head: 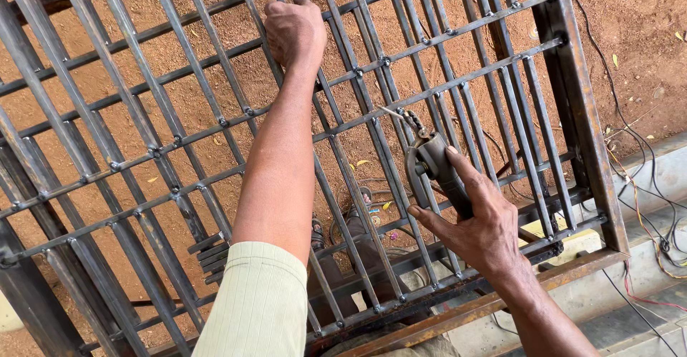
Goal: The person welds the joints of a rectangular metal grid frame using an electrode welder, occasionally clearing debris by hand and moving the frame on the ground.
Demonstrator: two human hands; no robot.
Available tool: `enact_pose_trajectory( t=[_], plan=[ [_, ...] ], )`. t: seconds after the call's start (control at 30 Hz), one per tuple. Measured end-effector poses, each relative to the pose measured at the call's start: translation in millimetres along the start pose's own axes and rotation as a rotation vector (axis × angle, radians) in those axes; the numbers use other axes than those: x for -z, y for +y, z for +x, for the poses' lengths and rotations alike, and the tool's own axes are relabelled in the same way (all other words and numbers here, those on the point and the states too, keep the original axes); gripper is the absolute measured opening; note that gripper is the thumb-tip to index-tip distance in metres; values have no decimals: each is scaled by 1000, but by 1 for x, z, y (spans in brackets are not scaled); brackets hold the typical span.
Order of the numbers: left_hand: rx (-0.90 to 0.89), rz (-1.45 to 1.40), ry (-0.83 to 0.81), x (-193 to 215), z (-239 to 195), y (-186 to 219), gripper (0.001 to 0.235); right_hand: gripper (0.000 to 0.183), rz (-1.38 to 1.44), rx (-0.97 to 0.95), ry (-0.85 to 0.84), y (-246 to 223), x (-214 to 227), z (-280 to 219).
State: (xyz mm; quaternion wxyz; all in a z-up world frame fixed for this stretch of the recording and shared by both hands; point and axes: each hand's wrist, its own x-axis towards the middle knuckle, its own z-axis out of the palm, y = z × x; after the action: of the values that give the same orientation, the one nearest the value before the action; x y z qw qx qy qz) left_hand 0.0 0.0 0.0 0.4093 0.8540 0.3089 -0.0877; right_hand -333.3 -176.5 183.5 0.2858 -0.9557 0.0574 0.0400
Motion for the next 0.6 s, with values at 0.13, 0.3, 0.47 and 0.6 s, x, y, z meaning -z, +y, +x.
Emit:
enact_pose_trajectory(
  t=[0.13, 0.3, 0.47, 0.6],
  plan=[
    [-13, -39, -3, -3, 4, -4, 48, 104, -11, -26, -11, -2, -1, -2],
    [-87, 88, 40, -3, 4, -6, 50, 103, -25, 6, -19, -2, -6, -3],
    [-36, 55, 18, -3, 4, -6, 44, 104, -50, -28, -35, -3, -8, -5],
    [-72, 24, 11, 0, 2, -4, 45, 102, -64, -42, -54, -6, -8, -2]
  ],
)
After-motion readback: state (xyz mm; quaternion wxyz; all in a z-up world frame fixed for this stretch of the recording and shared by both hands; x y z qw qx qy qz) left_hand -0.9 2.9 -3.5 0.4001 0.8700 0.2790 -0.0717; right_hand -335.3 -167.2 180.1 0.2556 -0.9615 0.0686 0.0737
